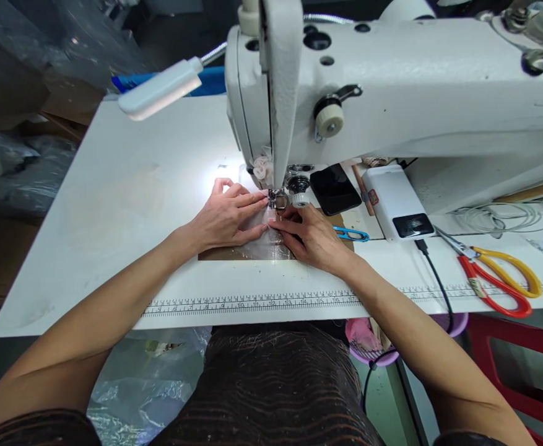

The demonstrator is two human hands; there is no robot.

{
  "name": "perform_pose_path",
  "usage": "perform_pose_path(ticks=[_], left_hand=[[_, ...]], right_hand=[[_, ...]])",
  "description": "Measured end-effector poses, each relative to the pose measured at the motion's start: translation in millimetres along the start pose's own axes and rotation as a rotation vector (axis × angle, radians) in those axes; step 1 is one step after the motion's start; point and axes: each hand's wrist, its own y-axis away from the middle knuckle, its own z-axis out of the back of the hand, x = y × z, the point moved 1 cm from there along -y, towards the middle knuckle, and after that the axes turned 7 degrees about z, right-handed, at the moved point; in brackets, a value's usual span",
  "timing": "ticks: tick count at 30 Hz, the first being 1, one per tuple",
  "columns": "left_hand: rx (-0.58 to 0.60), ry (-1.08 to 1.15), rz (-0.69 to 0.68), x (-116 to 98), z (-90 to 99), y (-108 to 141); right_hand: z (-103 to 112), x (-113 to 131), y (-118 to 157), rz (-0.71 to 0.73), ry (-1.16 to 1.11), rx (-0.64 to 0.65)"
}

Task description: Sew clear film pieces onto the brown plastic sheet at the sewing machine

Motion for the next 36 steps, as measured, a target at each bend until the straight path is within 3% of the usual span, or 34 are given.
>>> perform_pose_path(ticks=[11,16,22,36], left_hand=[[0.019,-0.023,-0.003,0.7,1.2,-0.5],[-0.057,-0.067,-0.028,-0.8,0.5,-0.3],[-0.086,0.040,-0.193,1.4,-5.6,-0.8],[0.012,0.038,-0.061,0.8,0.1,1.8]], right_hand=[[-1.0,-1.5,1.9,0.008,-0.003,-0.023],[0.2,0.0,1.4,0.033,0.032,0.004],[1.2,1.7,1.6,0.025,0.079,0.045],[-0.7,-0.1,-8.1,0.056,0.219,0.068]])
